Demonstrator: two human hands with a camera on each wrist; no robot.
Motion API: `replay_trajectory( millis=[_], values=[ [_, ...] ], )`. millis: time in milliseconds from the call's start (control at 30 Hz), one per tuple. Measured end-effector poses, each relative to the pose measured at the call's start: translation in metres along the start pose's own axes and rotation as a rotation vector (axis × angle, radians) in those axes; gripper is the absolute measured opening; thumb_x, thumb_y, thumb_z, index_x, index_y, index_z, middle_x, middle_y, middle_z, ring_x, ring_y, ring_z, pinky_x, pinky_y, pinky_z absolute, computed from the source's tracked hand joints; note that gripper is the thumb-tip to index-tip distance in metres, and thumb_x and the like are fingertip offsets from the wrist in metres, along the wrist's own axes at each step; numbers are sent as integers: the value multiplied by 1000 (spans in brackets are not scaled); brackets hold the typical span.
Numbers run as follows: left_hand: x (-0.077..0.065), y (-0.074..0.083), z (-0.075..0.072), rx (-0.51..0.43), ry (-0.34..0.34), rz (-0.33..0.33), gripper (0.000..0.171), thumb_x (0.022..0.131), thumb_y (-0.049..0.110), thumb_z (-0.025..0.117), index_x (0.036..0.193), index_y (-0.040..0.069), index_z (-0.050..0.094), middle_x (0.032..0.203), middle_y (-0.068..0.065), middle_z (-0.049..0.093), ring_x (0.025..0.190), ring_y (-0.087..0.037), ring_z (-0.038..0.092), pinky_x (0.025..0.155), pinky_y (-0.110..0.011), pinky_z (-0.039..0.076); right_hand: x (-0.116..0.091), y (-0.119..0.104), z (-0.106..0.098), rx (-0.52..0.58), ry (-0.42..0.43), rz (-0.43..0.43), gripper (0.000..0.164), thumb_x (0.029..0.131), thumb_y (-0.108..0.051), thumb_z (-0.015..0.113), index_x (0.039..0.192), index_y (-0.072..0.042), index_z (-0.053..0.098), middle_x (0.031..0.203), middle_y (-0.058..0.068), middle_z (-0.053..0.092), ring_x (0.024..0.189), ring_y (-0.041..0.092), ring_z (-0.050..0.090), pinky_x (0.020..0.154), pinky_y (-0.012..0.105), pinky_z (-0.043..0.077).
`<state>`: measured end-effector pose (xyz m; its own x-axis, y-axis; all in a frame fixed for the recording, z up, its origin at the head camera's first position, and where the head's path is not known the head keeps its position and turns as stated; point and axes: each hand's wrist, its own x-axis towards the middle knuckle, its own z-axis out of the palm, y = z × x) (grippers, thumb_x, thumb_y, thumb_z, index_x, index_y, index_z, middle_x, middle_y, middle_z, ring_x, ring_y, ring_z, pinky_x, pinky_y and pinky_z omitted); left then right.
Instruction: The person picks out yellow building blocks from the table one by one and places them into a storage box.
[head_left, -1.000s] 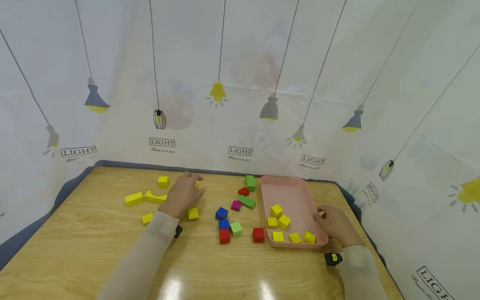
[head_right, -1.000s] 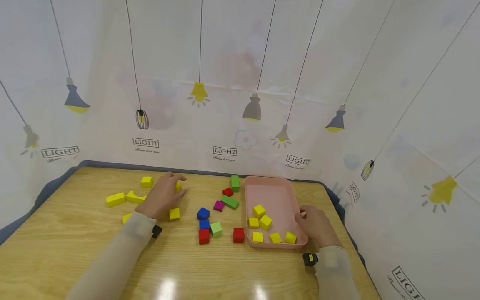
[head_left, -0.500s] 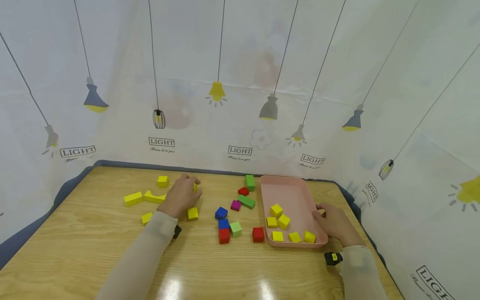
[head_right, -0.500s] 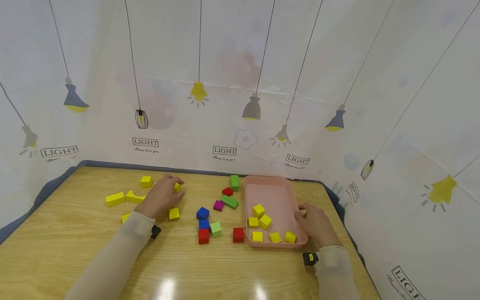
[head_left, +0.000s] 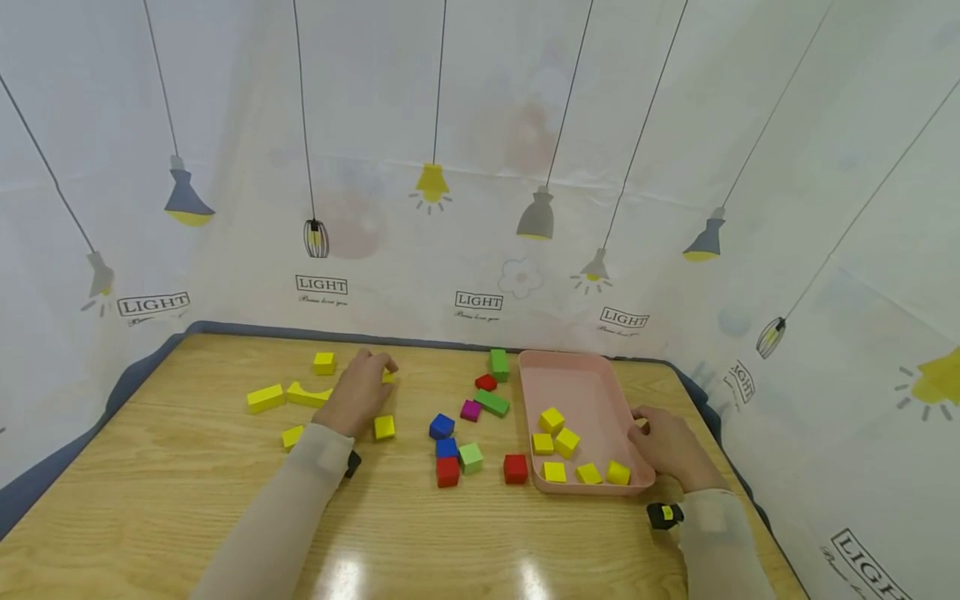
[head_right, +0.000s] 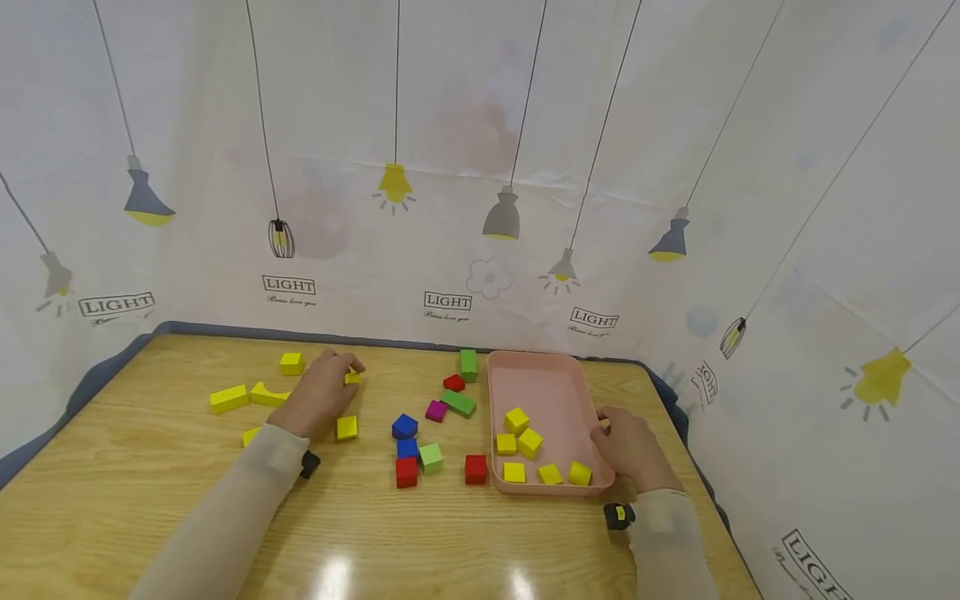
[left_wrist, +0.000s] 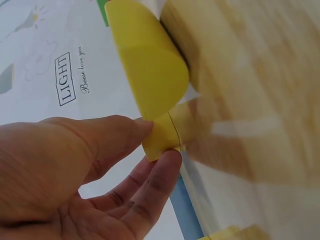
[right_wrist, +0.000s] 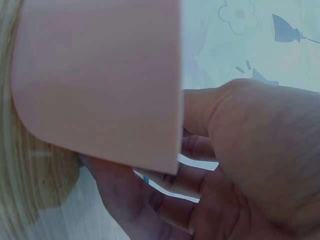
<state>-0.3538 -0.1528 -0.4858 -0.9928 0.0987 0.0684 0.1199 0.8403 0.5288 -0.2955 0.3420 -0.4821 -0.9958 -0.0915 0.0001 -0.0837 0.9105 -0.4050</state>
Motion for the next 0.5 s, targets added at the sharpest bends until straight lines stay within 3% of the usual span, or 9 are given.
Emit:
replay_trajectory(
  millis=[500],
  values=[
    [1,3,2,13,-11,-13,28,99,10,65,126,7,60,119,-11,51,100,-28,53,93,-45,49,-1,-3,-2,-3,-22,21,36,99,-15,55,130,3,58,102,14,67,81,25,61,75,46,55]
  ],
)
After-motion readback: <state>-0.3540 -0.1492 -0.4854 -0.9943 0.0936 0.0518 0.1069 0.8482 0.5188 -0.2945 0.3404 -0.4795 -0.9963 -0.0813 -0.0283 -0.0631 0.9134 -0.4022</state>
